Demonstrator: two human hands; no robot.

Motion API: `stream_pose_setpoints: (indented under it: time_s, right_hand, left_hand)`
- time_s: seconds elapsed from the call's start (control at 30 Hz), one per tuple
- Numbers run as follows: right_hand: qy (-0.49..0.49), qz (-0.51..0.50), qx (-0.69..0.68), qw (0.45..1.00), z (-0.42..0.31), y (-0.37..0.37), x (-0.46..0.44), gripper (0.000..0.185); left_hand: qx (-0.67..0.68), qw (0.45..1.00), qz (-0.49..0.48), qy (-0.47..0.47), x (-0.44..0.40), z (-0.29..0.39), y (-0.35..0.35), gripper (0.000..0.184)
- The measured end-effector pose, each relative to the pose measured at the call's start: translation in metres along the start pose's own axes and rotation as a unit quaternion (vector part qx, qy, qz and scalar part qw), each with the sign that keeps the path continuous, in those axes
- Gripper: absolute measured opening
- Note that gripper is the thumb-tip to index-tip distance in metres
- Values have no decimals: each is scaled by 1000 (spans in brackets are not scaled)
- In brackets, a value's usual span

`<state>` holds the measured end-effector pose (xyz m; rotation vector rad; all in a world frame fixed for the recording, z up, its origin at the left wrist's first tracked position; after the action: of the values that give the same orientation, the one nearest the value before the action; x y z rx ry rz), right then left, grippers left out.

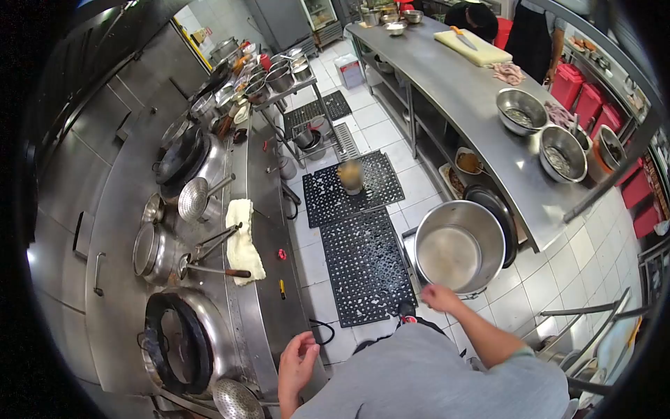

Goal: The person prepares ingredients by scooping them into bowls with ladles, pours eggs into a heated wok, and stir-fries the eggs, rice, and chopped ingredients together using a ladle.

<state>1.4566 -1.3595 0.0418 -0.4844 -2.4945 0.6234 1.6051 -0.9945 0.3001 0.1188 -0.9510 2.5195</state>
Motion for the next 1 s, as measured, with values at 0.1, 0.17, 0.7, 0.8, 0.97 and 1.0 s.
stream_pose_setpoints:
  time_s: [0.1,0.17,0.7,0.8,0.97,1.0]
  right_hand:
    - [-96,-20,46,994,-124,-39,-102,31]
    - [-133,-26,30,990,-187,-56,-163,33]
    - [60,126,36,990,-179,-146,-387,30]
    - [141,183,10,973,-136,-179,-400,22]
    - [179,225,0,958,-78,-225,-463,18]
    - [173,232,5,957,-77,-242,-491,18]
  left_hand:
    - [34,998,46,-22,-56,6,-7,37]
    - [29,997,61,-38,-94,10,-10,37]
    - [-1,993,-61,104,-533,129,-19,35]
    - [-14,986,-98,137,-603,168,1,35]
    - [-15,982,-116,146,-719,226,55,36]
    - [-12,983,-117,142,-746,229,69,37]
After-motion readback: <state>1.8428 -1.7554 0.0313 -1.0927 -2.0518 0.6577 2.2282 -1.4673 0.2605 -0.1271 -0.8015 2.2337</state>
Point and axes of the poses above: each hand's wrist, its own x-axis away from the middle knuckle, its own y-axis out of the palm, z = x × y, the point moved 2 cm from there along -x, towards the middle knuckle, and after that the axes turned 3 degrees about z, right-handed, at the moved point
